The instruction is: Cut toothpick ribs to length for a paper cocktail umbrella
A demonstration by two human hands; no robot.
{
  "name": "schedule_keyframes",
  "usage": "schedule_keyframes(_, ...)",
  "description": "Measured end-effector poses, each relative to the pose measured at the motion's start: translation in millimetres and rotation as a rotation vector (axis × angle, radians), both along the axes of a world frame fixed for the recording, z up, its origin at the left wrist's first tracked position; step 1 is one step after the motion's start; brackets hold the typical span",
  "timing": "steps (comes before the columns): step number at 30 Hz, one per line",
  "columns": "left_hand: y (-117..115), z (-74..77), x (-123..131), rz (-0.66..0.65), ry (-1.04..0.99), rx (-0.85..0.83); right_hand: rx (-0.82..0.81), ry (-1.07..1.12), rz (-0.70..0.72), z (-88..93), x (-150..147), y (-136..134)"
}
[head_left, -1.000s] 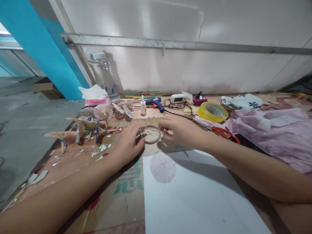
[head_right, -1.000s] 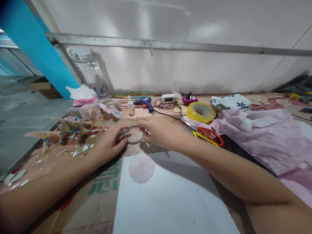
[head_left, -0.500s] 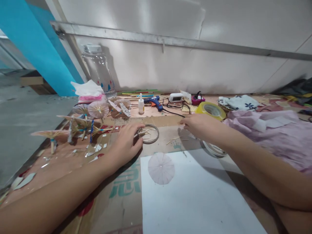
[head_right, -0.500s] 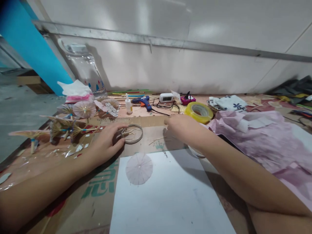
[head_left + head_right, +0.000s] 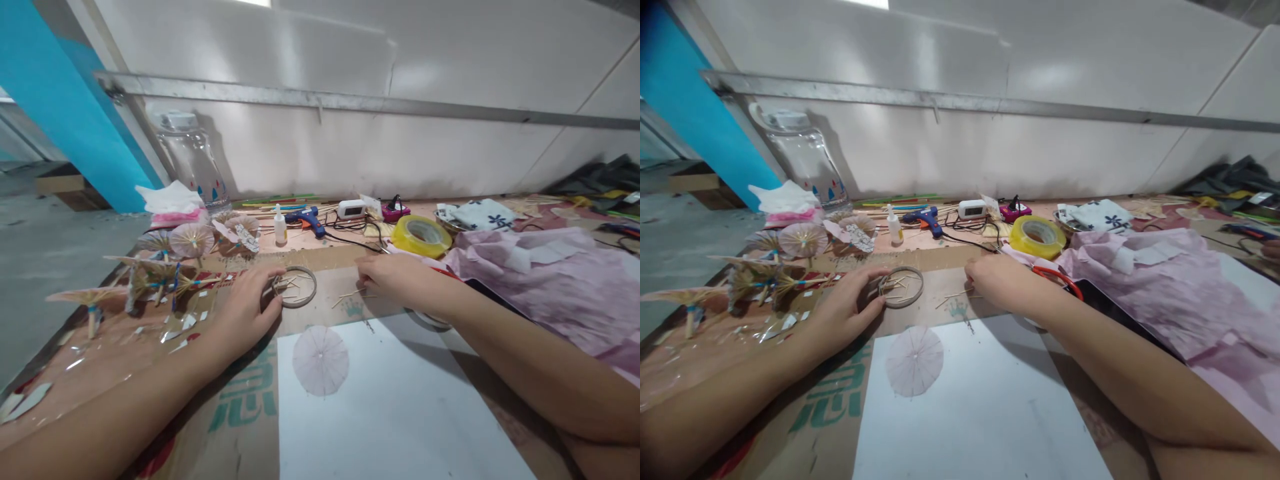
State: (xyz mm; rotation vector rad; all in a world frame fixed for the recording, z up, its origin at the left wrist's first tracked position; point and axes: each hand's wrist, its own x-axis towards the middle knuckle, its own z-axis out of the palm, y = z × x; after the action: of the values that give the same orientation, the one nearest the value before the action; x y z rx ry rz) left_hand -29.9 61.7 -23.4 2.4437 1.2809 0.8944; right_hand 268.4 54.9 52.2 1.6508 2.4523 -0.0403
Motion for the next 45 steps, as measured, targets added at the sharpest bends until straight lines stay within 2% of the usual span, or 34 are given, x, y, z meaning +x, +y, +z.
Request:
schedule_keyframes(8, 0.4, 0.8, 0.0, -0.005, 0.017, -0.003, -0.170, 0.045, 0.001, 17.0, 5.0, -10.1)
schedule_keyframes(10, 0.3, 1.7, 0.0, -0.005, 0.020, -0.008, -0.148, 0.006, 0.044, 15.7, 5.9, -12.1)
schedule_keyframes(16, 0.6, 1.1, 0.2, 0.000, 0.016, -0.004, 0.058, -0.135, 0.164, 3.2, -3.8, -16.6)
schedule_keyframes(19, 0.7, 0.9, 0.2, 0.001, 0.023, -0.005, 0.054, -0.126, 0.187, -0.1, -4.8, -11.8)
schedule_keyframes(25, 0.0, 2.5, 0.4, 0.009, 0.029, -0.018, -0.055, -0.062, 0.240, 0.6, 0.3, -1.1)
schedule_keyframes(30, 0.1, 2.5, 0.6, 0.002, 0.027, -0.022, -0.050, -0.056, 0.205, 3.7, -3.0, -3.2)
schedule_keyframes(35, 0.7, 1.9, 0.4, -0.015, 0.015, -0.013, -0.088, 0.057, 0.048, 16.6, -2.1, -8.3)
schedule_keyframes(37, 0.6, 2.3, 0.6, -0.020, 0.016, -0.021, -0.108, 0.079, 0.038, 19.1, -0.2, -8.1)
schedule_keyframes(41, 0.2, 2.8, 1.0, -0.012, 0.013, -0.023, -0.081, 0.093, 0.151, 11.3, -1.6, -4.7)
schedule_keyframes(45, 0.1, 2.0, 1.1, -0.015, 0.009, -0.014, 0.015, 0.045, 0.315, -1.8, -7.9, -4.2)
